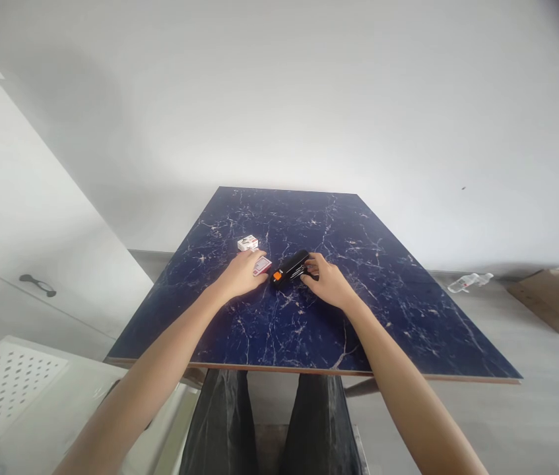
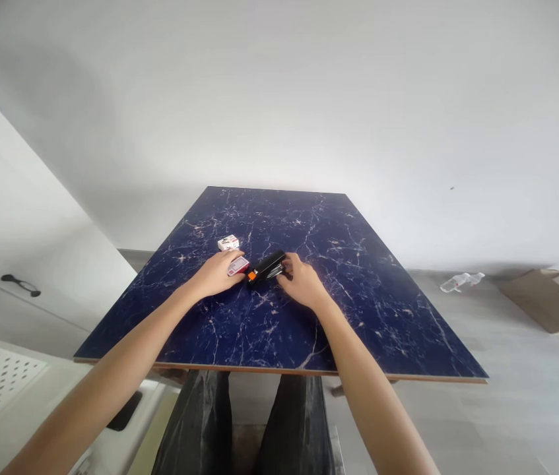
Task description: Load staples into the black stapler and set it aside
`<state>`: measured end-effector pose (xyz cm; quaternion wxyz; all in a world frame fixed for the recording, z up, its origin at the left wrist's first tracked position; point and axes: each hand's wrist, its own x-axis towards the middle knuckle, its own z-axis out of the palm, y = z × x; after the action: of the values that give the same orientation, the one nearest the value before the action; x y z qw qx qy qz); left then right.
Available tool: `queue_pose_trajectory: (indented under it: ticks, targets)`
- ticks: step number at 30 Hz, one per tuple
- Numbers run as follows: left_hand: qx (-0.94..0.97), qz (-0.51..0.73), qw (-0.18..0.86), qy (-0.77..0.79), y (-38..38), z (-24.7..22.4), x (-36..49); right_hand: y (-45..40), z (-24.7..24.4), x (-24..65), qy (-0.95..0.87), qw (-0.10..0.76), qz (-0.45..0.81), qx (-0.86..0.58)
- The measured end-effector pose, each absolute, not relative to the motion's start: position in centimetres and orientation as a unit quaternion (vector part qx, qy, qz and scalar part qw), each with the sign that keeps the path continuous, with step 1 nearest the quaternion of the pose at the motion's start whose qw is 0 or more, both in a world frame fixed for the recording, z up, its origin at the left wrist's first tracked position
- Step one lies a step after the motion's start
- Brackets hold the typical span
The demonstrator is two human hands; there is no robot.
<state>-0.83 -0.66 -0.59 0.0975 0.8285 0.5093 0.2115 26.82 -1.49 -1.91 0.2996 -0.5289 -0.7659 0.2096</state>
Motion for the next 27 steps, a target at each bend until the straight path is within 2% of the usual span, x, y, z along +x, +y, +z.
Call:
queue_pose_trajectory:
  ticks: [6,12,20,24,27]
  targets:
    - [0.85,0.181,0.248,0.429,-1.1,0.3,-1.4,-1.7,-2.1,26.5,-0.764,0.297,0.249,-0.516]
    - [0.81,0.172,0.359,0.431,-1.1,0.6,-1.2,-1.4,-2.5,25.9,-0.786,0.279,0.318,-0.451]
    - [0.815,0.206,0.33,0.43,-1.8,0.4,0.0,-1.0,-2.1,25.9,-0.834,0.205,0.351,-0.373]
    - [0.829,0.211,0.29,0.429,-2.0,0.2,0.1,-0.9,-2.1,25.7,-0.832,0.205,0.353,-0.377]
    - [0.836,0.207,0.299,0.41,-2.0,0.4,0.0,-1.1,-2.1,25.6,-0.827,0.218,0.353,-0.379]
